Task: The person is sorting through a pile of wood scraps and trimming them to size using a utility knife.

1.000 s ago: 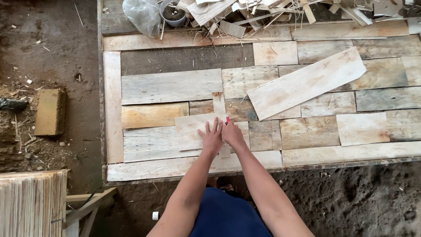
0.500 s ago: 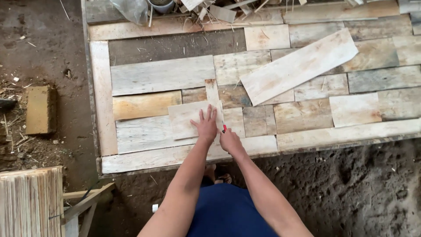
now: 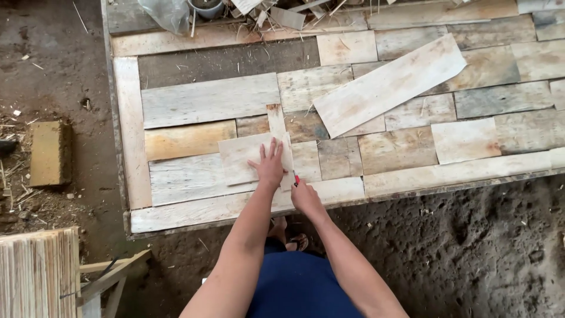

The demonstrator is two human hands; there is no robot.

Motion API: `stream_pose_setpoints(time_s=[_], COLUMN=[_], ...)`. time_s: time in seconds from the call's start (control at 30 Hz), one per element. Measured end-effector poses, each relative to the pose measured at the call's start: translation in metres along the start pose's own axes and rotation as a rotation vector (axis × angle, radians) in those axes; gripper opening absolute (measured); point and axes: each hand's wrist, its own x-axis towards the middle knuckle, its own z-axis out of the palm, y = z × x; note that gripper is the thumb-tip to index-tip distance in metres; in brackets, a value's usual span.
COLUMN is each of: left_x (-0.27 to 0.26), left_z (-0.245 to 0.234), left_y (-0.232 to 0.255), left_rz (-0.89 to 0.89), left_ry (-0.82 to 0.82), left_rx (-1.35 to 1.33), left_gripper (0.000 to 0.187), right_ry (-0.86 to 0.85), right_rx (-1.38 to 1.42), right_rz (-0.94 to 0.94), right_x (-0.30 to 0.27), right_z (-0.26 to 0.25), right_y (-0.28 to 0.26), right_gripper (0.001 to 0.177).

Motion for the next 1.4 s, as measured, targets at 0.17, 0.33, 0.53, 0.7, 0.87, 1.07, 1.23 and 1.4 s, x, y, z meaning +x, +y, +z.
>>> stream_pose_setpoints(time_s=[0.17, 0.33, 0.53, 0.7, 0.87, 1.07, 1.23, 1.4], left_x=[-0.002, -0.003, 0.005, 0.001, -0.002, -0.003, 0.002, -0.004], left_z=[-0.007, -0.006, 0.0, -0.004, -0.006, -0.008, -0.002, -0.008], left_y=[0.0, 0.0, -0.005, -0.005, -0.005, -0.004, -0.004, 0.0], left_rz=[-0.001, 0.012, 0.025, 0.043, 0.041, 0.05, 0.043, 0.019], left_ry=[-0.002, 0.001, 0.024, 0.025, 0.032, 0.024, 0.036, 0.033], left_rx=[-0.018, -0.003, -0.055, -0.029, -0.01, 0.005, -0.041, -0.029], left_gripper=[0.104, 0.108, 0.101, 0.102, 0.1, 0.101, 0.101, 0.095], right_ry=[-0.007, 0.123, 0.212, 0.213, 0.199, 0.174, 0.111, 0.085], right_rx=[-0.032, -0.025, -0.047, -0.06, -0.074, -0.062, -0.071, -0.045], right_rz=[-0.016, -0.054, -0.138, -0.11, -0.095, -0.068, -0.047, -0.024], right_x=[0.016, 0.036, 0.099, 0.11, 0.122, 0.129, 0.118, 0.069], right_z=[-0.01, -0.021, -0.024, -0.033, -0.033, -0.03, -0.026, -0.011], right_y=[0.009, -0.008, -0.037, -0.058, -0.061, -0.061, -0.053, -0.032], right_gripper=[0.058, 0.052, 0.049, 0.05, 0.053, 0.051, 0.054, 0.052])
